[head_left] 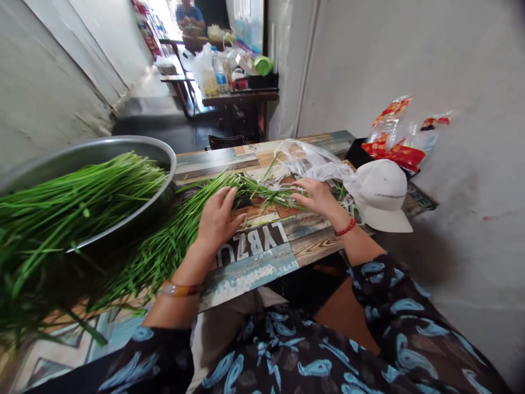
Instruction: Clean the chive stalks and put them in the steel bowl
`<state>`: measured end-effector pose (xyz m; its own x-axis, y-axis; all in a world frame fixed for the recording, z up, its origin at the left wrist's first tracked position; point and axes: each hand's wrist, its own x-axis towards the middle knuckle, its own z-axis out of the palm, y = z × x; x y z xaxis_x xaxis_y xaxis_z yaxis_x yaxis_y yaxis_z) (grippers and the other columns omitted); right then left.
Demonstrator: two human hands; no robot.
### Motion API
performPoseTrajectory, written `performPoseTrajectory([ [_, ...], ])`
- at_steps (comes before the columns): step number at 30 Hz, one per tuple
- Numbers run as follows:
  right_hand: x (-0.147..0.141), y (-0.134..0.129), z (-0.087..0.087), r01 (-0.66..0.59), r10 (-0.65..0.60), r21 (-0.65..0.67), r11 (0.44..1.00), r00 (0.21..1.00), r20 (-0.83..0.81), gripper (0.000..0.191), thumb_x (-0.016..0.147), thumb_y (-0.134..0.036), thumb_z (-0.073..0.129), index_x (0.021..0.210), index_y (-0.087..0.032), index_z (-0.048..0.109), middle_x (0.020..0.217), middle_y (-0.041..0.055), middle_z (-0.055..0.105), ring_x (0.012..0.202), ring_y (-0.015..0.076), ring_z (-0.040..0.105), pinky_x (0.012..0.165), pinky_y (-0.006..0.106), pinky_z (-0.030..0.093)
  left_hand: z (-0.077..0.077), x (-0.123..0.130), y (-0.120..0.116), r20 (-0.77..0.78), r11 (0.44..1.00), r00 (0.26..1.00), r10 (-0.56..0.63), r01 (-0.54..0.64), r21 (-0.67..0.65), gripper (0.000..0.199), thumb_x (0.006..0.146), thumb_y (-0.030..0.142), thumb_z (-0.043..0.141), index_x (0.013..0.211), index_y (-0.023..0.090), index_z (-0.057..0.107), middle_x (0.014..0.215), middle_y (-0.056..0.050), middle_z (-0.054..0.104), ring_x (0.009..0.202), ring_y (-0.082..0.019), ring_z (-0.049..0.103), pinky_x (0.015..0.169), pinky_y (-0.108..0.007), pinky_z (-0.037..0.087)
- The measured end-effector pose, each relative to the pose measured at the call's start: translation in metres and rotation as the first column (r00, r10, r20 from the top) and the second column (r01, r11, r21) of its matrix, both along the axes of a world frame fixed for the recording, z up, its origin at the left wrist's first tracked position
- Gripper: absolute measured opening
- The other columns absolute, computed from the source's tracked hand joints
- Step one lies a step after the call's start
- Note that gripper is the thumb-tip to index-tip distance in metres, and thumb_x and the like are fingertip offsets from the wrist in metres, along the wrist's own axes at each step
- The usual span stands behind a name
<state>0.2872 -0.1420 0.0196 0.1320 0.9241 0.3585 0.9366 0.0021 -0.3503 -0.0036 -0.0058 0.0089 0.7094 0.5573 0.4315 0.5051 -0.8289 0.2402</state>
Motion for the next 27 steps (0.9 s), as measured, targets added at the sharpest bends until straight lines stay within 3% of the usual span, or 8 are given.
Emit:
performPoseTrajectory([
  [3, 0.019, -0.010, -0.026, 0.094, -0.089, -0.101, 0.990, 0.995, 0.053, 0.064, 0.084, -0.038, 0.068, 0.139, -0.010, 0.052, 0.141, 0.0219, 0.056, 0.132, 0.0333, 0.051, 0.110, 0.050, 0.041, -0.001, 0.030, -0.011, -0.087, 0.991, 0.989, -0.121, 0.116, -0.063, 0.075, 0.082, 0.034, 0.067, 0.149, 0.018, 0.037, 0.154, -0.018, 0.039, 0.143, -0.032, 0.038, 0.118, -0.047, 0.033],
  [6, 0.010, -0.011, -0.054, 0.126, -0.114, -0.174, 0.977, 0.991, 0.075, 0.066, 0.088, -0.036, 0.061, 0.145, -0.006, 0.044, 0.148, 0.0251, 0.048, 0.139, 0.0341, 0.045, 0.113, 0.053, 0.038, -0.006, 0.063, -0.022, -0.110, 0.978, 0.982, -0.156, 0.137, -0.158, 0.078, 0.080, 0.032, 0.071, 0.149, 0.015, 0.038, 0.155, -0.021, 0.039, 0.142, -0.035, 0.041, 0.117, -0.048, 0.036],
  [10, -0.005, -0.011, -0.062, -0.021, 0.025, -0.119, 0.993, 0.999, 0.029, 0.063, 0.092, -0.034, 0.053, 0.145, -0.003, 0.043, 0.147, 0.0246, 0.050, 0.138, 0.0304, 0.047, 0.115, 0.047, 0.040, -0.009, 0.083, -0.034, -0.068, 0.951, 0.970, -0.235, 0.215, -0.221, 0.069, 0.084, 0.025, 0.065, 0.145, 0.002, 0.042, 0.145, -0.026, 0.049, 0.135, -0.031, 0.050, 0.113, -0.037, 0.042],
  [14, 0.001, -0.008, -0.038, -0.032, 0.032, 0.038, 0.999, 0.999, 0.007, 0.045, 0.094, -0.037, 0.048, 0.130, -0.014, 0.061, 0.131, 0.0179, 0.064, 0.123, 0.0303, 0.060, 0.108, 0.047, 0.046, -0.003, 0.053, -0.032, -0.053, 0.983, 0.992, -0.118, 0.109, -0.150, 0.069, 0.084, 0.026, 0.066, 0.146, 0.010, 0.042, 0.152, -0.021, 0.043, 0.138, -0.030, 0.046, 0.116, -0.040, 0.038],
  [18, -0.023, 0.006, -0.019, -0.054, 0.053, 0.177, 0.983, 0.999, 0.013, 0.048, 0.095, -0.033, 0.048, 0.140, -0.017, 0.053, 0.140, 0.0165, 0.058, 0.130, 0.0300, 0.054, 0.110, 0.049, 0.044, 0.002, -0.002, -0.012, -0.051, 0.974, 0.973, 0.224, -0.225, -0.008, 0.074, 0.081, 0.032, 0.070, 0.146, 0.010, 0.040, 0.150, -0.024, 0.043, 0.140, -0.035, 0.042, 0.116, -0.048, 0.036],
  [23, -0.089, 0.046, -0.026, -0.382, 0.374, 0.055, 0.923, 0.920, 0.118, 0.037, 0.087, -0.029, 0.064, 0.123, -0.023, 0.067, 0.143, 0.0121, 0.056, 0.135, 0.0306, 0.048, 0.110, 0.052, 0.040, -0.003, -0.041, 0.011, -0.267, 0.864, 0.830, 0.490, -0.503, 0.021, 0.091, 0.079, 0.048, 0.070, 0.151, 0.008, 0.031, 0.141, -0.028, 0.051, 0.126, -0.038, 0.055, 0.103, -0.047, 0.045],
  [25, -0.094, 0.064, -0.035, -0.373, 0.369, 0.005, 0.928, 0.921, 0.125, 0.029, 0.087, -0.030, 0.065, 0.114, -0.022, 0.070, 0.140, 0.0116, 0.059, 0.133, 0.0305, 0.049, 0.107, 0.051, 0.041, -0.004, -0.046, 0.016, -0.317, 0.833, 0.786, 0.530, -0.553, 0.022, 0.084, 0.084, 0.045, 0.063, 0.151, 0.007, 0.029, 0.130, -0.026, 0.059, 0.116, -0.036, 0.062, 0.096, -0.044, 0.049],
  [27, -0.084, 0.080, -0.045, -0.235, 0.234, -0.002, 0.972, 0.969, 0.085, 0.027, 0.089, -0.027, 0.062, 0.113, -0.017, 0.070, 0.136, 0.0137, 0.062, 0.128, 0.0293, 0.053, 0.104, 0.049, 0.044, -0.004, -0.047, 0.017, -0.332, 0.821, 0.772, 0.542, -0.571, 0.015, 0.073, 0.087, 0.040, 0.059, 0.148, 0.010, 0.035, 0.124, -0.022, 0.063, 0.112, -0.033, 0.064, 0.092, -0.040, 0.050],
])
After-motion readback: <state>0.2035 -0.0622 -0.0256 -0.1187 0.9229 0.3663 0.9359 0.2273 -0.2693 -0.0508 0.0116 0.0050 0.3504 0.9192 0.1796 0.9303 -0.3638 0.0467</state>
